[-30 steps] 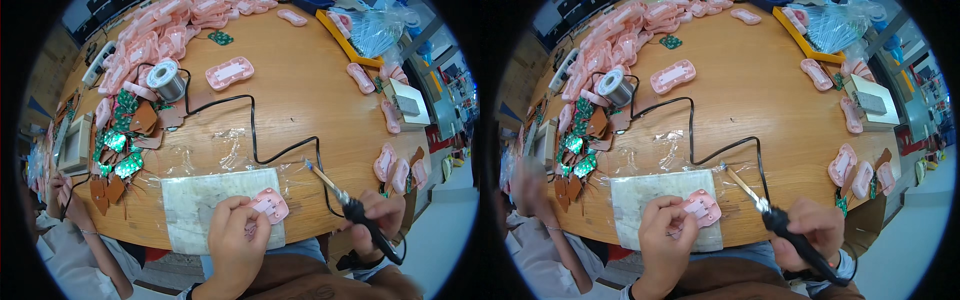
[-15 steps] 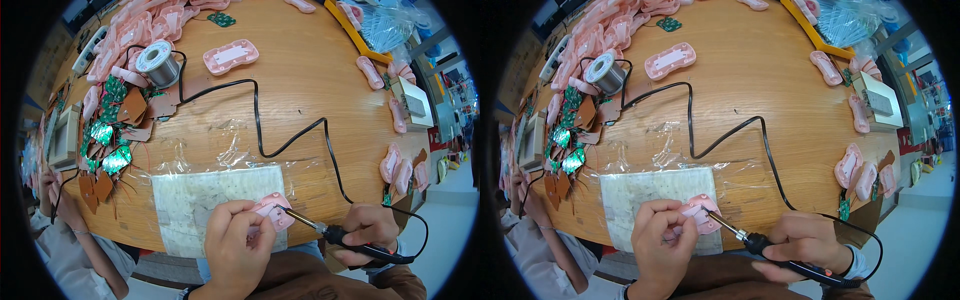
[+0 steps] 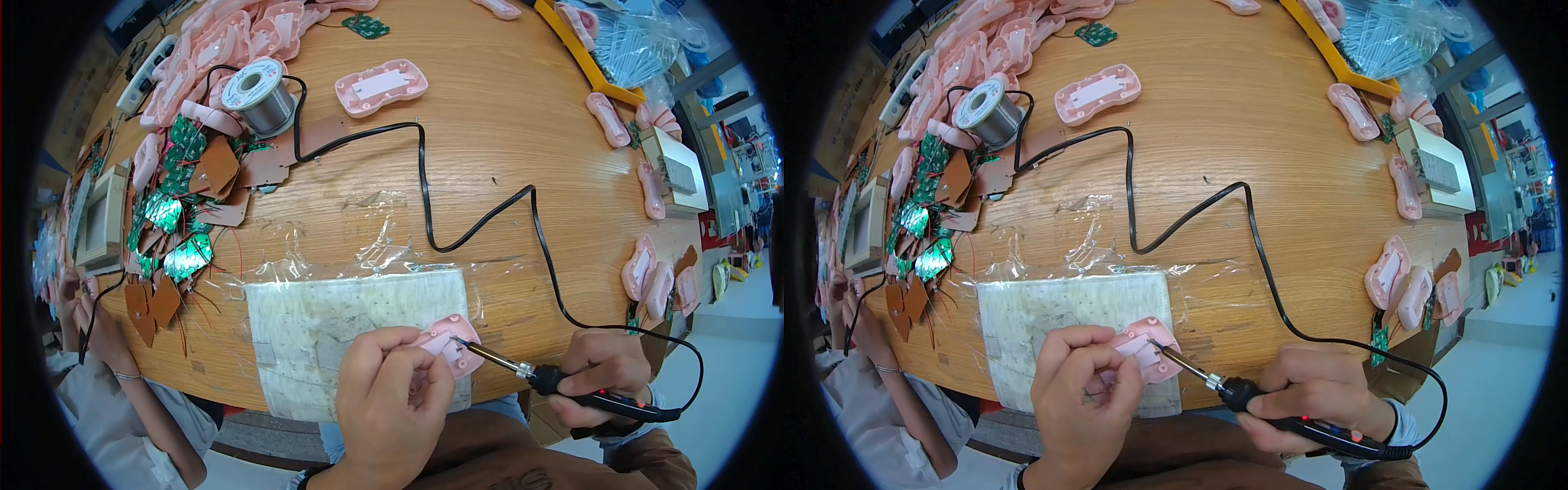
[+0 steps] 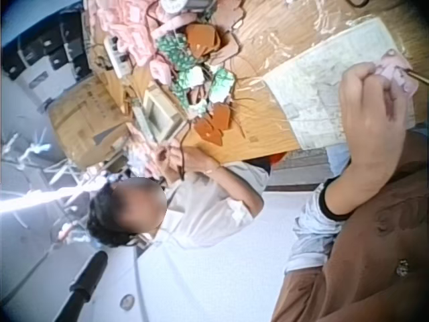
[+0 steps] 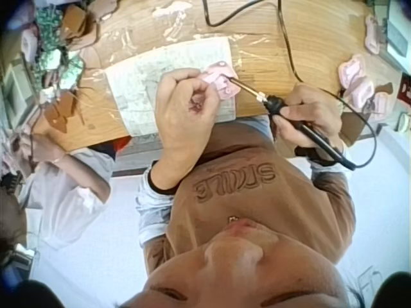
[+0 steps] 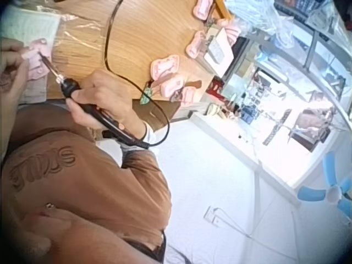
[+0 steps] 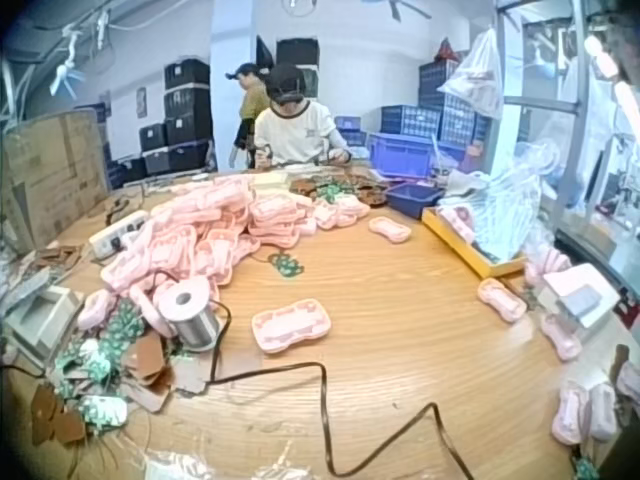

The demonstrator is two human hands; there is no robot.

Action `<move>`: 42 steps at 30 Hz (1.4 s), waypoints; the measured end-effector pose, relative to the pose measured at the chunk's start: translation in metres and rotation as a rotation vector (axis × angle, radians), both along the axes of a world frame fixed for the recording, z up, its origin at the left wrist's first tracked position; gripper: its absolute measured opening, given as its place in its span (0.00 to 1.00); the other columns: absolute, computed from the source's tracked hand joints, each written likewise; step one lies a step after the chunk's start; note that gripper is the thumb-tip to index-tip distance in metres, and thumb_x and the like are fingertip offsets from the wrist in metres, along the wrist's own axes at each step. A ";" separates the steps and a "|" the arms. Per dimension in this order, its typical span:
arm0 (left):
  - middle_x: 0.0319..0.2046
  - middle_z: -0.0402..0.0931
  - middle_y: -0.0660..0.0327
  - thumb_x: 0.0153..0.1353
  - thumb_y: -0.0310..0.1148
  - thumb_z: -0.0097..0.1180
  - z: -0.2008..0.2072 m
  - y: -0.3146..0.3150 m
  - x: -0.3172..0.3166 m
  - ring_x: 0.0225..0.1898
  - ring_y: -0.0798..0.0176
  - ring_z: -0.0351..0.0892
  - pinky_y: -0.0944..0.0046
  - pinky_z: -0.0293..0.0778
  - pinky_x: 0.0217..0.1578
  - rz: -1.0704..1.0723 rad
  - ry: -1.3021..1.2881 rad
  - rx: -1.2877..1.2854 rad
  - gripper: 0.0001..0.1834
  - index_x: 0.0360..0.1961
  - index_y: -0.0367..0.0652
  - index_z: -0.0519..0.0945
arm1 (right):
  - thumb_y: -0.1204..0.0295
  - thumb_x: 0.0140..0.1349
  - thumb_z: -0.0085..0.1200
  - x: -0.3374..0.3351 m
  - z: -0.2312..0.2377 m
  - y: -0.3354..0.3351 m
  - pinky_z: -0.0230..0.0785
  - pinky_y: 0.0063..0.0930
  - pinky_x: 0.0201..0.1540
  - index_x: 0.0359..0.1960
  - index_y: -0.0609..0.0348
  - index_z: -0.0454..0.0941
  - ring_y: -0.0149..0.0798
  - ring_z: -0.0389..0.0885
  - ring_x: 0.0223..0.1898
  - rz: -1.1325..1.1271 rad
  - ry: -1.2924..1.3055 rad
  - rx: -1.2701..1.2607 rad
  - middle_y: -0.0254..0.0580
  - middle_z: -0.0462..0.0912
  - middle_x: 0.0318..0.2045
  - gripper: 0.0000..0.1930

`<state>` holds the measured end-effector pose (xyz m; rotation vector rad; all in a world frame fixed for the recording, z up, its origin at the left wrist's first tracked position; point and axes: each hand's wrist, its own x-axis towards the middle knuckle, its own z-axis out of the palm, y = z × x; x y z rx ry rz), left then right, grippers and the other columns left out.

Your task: The person uses a soldering iron to attach wires to small pink plastic housings containing circuit boards. They repeatedly pick up a housing, apply solder to wire terminals, and place the finished unit aside on the table.

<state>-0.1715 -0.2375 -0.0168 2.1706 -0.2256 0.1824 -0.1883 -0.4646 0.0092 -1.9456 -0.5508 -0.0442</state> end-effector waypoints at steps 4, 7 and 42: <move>0.36 0.75 0.56 0.48 0.19 0.63 -0.001 -0.001 0.000 0.25 0.64 0.75 0.69 0.72 0.23 -0.003 -0.004 0.001 0.07 0.28 0.37 0.76 | 0.77 0.45 0.70 0.003 0.000 0.000 0.63 0.25 0.17 0.29 0.57 0.78 0.34 0.74 0.17 0.027 -0.023 -0.032 0.38 0.75 0.19 0.12; 0.37 0.75 0.55 0.48 0.19 0.63 0.000 -0.001 -0.001 0.25 0.64 0.75 0.70 0.72 0.23 -0.002 0.008 -0.008 0.07 0.28 0.37 0.77 | 0.77 0.44 0.70 0.006 0.002 -0.003 0.61 0.26 0.16 0.29 0.57 0.78 0.34 0.72 0.16 0.084 -0.039 -0.069 0.37 0.74 0.19 0.12; 0.33 0.73 0.53 0.54 0.25 0.61 0.031 -0.009 0.080 0.36 0.54 0.75 0.57 0.70 0.37 0.058 -0.250 0.030 0.06 0.34 0.36 0.79 | 0.72 0.52 0.64 -0.014 -0.015 -0.020 0.56 0.20 0.18 0.31 0.55 0.67 0.27 0.66 0.18 -0.335 -0.153 0.161 0.35 0.68 0.20 0.14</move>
